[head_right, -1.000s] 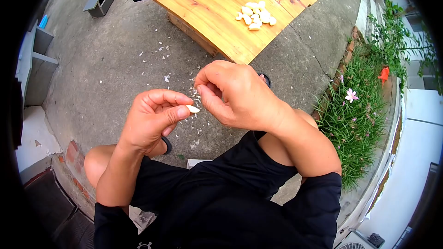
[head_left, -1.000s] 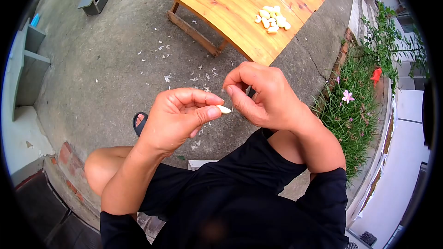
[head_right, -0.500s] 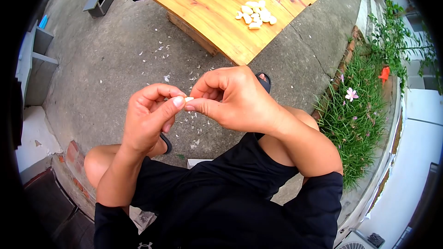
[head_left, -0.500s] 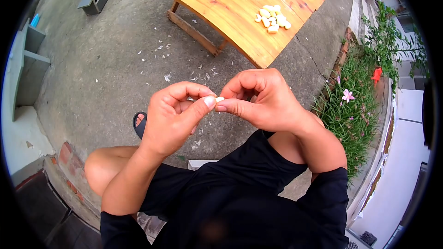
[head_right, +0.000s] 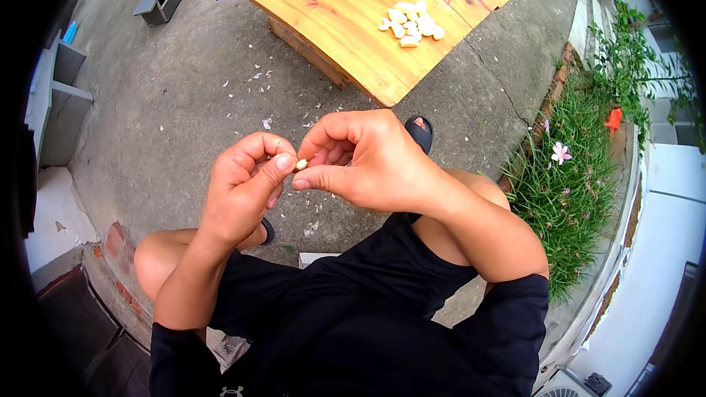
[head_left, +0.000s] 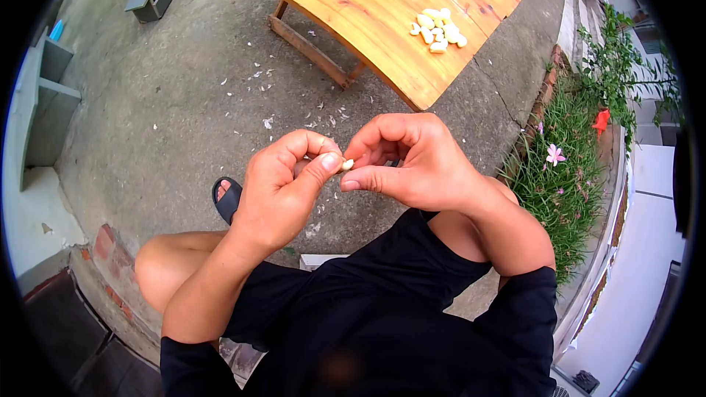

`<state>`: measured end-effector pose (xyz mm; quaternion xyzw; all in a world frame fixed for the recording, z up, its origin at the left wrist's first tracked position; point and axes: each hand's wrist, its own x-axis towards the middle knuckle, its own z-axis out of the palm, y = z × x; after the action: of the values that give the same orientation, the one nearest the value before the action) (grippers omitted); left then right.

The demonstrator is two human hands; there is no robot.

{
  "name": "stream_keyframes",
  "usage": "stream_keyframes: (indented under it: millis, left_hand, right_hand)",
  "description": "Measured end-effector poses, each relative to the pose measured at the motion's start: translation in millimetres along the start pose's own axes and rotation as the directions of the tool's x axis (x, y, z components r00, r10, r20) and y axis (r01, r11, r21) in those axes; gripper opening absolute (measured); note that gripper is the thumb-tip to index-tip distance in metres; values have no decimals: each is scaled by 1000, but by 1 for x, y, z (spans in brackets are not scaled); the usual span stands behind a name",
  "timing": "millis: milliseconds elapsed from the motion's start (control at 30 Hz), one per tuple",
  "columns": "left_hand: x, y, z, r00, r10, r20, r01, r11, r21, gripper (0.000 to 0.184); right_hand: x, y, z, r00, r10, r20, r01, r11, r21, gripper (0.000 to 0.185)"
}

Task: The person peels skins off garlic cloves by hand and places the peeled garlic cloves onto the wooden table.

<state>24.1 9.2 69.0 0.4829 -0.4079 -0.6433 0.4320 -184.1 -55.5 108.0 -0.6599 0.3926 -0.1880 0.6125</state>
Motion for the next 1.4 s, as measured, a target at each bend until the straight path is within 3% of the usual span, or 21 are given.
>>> stream_keyframes:
  millis: [33,333,533,667,700,733,767,833,933,1033,1133,1233,1267,1400]
  left_hand:
    - [0,1,2,1000,13,-6,-13,1000,6,11]
    - [2,-4,2,995,77,-64,-76,997,11,12]
    - [7,-4,-3,987,47,-154,-61,994,-88,19]
    - [9,-1,6,944,125,-304,-134,991,-10,24]
    - [9,1,2,981,25,-192,-42,996,-83,23]
    - [8,5,-6,995,-70,-70,59,988,-145,22]
    - [8,7,-10,986,-158,58,166,967,-193,20]
    - [7,9,-3,979,-193,67,204,931,-302,19]
    - [6,5,-1,978,-205,49,208,900,-382,19]
    - [6,3,-1,988,-149,29,148,905,-398,21]
    - [5,-2,-2,998,-65,-12,56,928,-368,23]
    - [4,0,-1,997,-29,-73,3,943,-332,26]
    - [5,2,-1,995,-23,-94,-8,947,-321,27]
    - [4,2,1,993,38,-109,-70,948,-312,26]
  right_hand:
    - [0,0,1,999,46,14,-46,998,52,16]
    - [4,9,9,994,-67,-82,70,997,31,23]
    - [7,9,9,997,-55,-52,69,943,324,27]
    - [7,13,2,995,-94,-28,98,946,309,26]
    - [6,13,3,993,-106,-56,118,947,300,24]
    - [6,13,4,989,-118,-84,138,947,290,22]
    - [6,13,3,975,-192,-109,206,968,145,19]
    - [6,11,1,931,-343,-125,323,934,-153,15]
    - [8,12,3,885,-448,-124,407,876,-259,13]
    - [5,11,7,910,-366,-195,367,930,-33,9]
    - [6,-2,5,972,65,-226,38,905,424,12]
    - [4,6,-6,972,75,-222,-64,997,53,16]
    - [2,5,-6,984,36,-176,-15,992,124,18]
    - [5,13,5,907,-396,-147,386,918,-89,29]
